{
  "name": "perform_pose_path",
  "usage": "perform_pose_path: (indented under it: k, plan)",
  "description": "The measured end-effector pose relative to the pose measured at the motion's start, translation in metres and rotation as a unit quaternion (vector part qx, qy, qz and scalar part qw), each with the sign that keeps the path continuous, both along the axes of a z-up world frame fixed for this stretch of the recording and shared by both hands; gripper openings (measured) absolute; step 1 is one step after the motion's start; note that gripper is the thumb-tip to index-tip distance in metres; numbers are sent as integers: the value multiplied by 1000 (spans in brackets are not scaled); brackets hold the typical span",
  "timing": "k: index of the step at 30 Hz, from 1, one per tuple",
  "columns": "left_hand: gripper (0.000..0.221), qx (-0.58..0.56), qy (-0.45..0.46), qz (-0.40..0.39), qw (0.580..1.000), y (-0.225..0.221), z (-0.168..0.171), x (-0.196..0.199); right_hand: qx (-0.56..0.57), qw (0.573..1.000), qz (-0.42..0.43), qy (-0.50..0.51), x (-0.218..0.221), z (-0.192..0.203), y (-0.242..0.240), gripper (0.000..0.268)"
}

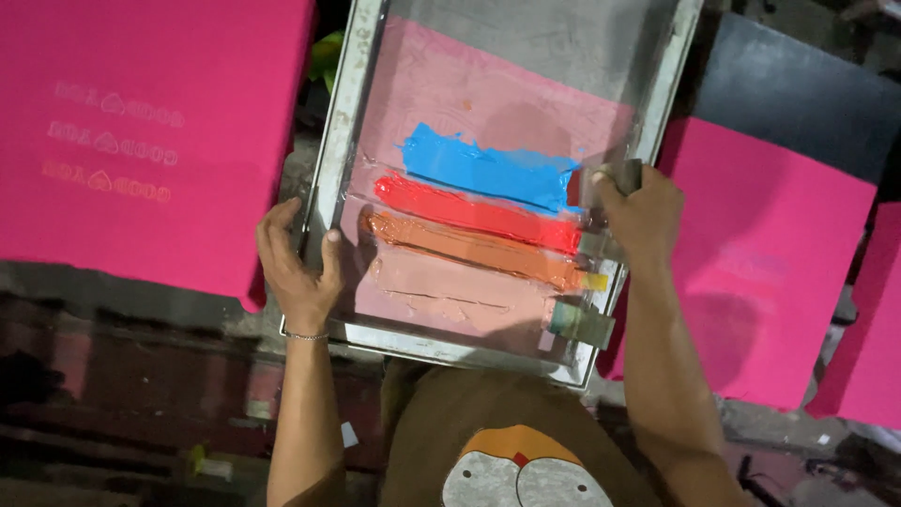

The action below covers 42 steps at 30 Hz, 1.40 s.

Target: Performing manual screen printing on multiple pieces of pink fabric using a squeegee and a screen frame.

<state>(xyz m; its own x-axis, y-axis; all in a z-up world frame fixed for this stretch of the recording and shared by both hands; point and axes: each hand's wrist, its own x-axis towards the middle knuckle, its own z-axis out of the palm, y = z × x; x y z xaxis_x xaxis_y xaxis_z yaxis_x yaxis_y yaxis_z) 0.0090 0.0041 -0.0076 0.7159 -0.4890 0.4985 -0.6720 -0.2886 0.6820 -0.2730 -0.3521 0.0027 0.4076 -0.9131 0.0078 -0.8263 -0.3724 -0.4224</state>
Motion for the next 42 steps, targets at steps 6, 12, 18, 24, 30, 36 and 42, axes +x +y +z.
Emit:
perform_pose_path:
  k: [6, 12, 18, 24, 30, 36, 42]
  plan:
    - [48, 19, 40, 7, 999, -2, 14, -4, -38, 997, 48, 57, 57, 18, 13, 46]
    - [50, 7, 52, 14, 999, -6, 18, -6, -19, 961, 273, -24, 107, 8, 3, 24]
    - [50, 13, 45, 17, 999, -3, 11, -4, -165, 775, 610, 24, 191, 67, 44, 18]
    - [51, 22, 52, 39, 998, -2, 2, -6, -219, 701, 676, 59, 207, 66, 43, 10]
    - [57, 78, 41, 52, 995, -7, 23, -10, -179, 662, 727, 1, 215, 55, 31, 26]
    - [56, 72, 22, 33, 997, -7, 27, -10, -122, 637, 760, 29, 213, 53, 24, 36]
    - [57, 69, 11, 31, 997, -7, 24, -9, -95, 622, 767, 125, 199, 60, 15, 38]
